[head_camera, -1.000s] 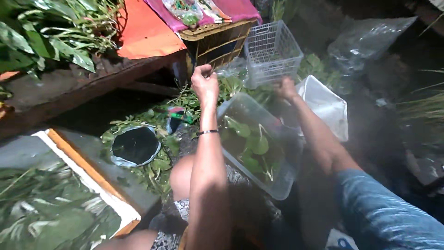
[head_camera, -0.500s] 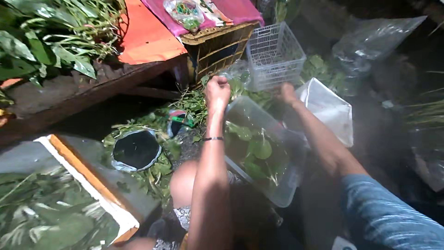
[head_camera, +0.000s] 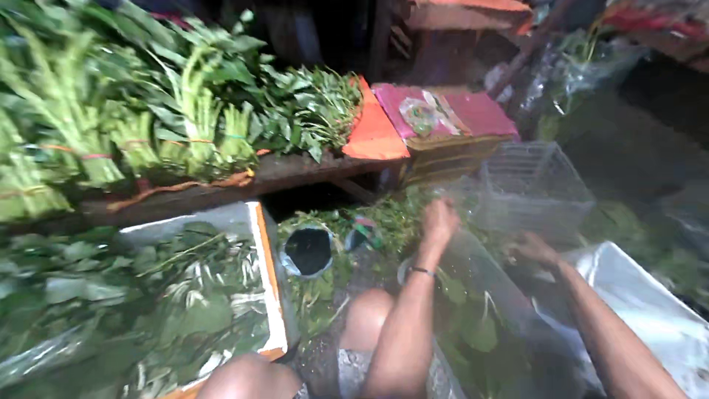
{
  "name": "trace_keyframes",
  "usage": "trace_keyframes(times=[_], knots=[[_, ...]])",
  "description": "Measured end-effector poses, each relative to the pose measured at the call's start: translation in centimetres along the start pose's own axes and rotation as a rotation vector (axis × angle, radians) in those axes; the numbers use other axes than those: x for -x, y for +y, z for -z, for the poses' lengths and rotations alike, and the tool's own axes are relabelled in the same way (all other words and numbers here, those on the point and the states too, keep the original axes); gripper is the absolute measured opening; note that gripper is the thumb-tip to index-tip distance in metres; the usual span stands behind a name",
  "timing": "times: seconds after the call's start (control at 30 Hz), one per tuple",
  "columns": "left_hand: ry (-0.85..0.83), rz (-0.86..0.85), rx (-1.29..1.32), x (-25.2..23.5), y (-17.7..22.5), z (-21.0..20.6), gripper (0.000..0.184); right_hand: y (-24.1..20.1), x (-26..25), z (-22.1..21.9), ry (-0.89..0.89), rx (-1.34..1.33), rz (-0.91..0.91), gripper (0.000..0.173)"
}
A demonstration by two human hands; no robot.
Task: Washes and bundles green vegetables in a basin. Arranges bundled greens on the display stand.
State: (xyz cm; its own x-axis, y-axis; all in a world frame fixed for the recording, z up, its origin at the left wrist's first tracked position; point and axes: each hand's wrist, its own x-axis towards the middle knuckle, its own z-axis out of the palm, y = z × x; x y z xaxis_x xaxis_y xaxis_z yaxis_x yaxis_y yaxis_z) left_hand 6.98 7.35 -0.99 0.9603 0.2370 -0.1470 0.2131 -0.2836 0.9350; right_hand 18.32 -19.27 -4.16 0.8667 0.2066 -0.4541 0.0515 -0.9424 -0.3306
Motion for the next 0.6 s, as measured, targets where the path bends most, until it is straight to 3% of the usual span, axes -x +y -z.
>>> trace_keyframes(times=[0.2, 0.3, 0.4, 0.5, 0.57, 0.6], knots=[[0.031, -0.083, 0.129, 2.6, 2.1, 1.0, 0.030, -1.7, 1.0, 1.3, -0.001, 0.109, 0.010, 0.030], [-0.119, -0.354, 0.065, 5.9, 3.3, 3.3, 0.030, -2.1, 1.3, 1.7, 0.080, 0.261, -0.009, 0.034], [-0.169, -0.550, -0.126, 9.1, 2.2, 8.8, 0.027, -2.5, 0.9, 2.0, 0.027, 0.193, 0.034, 0.029], [-0.010, -0.347, -0.244, 11.7, 0.2, 15.1, 0.029, -4.2, 1.8, 1.4, 0.133, 0.273, 0.031, 0.032], [0.135, -0.180, -0.219, 13.3, -1.3, 18.1, 0.032, -5.6, 2.8, 0.9, 0.060, 0.331, 0.009, 0.033], [0.217, -0.146, -0.154, 14.1, -2.2, 19.1, 0.032, -4.8, 2.4, 0.1, 0.119, 0.349, 0.048, 0.032]])
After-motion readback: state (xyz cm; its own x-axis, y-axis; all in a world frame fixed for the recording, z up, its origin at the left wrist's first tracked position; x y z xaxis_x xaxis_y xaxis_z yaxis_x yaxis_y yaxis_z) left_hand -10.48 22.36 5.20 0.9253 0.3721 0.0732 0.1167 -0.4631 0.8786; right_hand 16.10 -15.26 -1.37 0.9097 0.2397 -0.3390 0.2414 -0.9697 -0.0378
